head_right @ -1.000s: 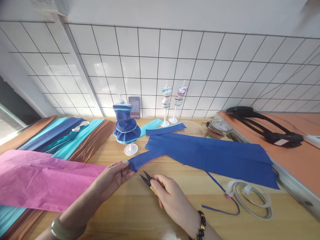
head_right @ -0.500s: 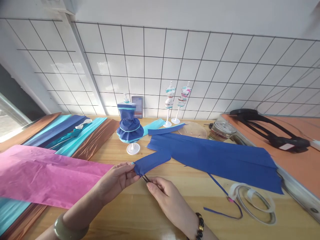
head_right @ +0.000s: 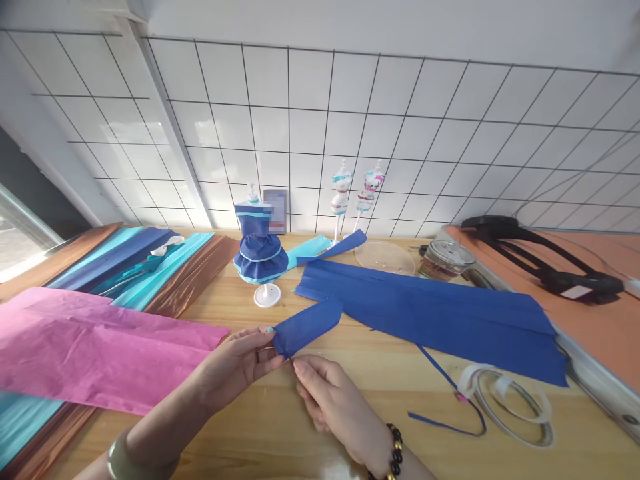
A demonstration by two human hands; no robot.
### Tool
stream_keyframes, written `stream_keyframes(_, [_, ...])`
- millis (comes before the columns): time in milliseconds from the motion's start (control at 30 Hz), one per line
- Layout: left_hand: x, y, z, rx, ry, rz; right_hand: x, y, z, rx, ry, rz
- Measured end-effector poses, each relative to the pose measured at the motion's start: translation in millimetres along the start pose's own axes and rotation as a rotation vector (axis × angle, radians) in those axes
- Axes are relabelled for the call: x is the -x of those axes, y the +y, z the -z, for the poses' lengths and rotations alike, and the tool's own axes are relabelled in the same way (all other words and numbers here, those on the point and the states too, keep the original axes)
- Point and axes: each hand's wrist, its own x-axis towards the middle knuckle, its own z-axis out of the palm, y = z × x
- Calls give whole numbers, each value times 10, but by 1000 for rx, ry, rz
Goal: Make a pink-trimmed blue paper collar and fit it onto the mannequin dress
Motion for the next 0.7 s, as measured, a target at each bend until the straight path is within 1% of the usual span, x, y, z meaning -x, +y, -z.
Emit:
stream_keyframes(167, [-5,-5,7,-19,-30,-4,8,17,-6,-53,-23,-4])
stream_keyframes(333, [12,-15,3,-7,-13,-15,-12,36,-10,-56,-27,8])
stream_keyframes(700, [10,-45,-5,31,22,-6,-21,41,-38,-34,15,-2])
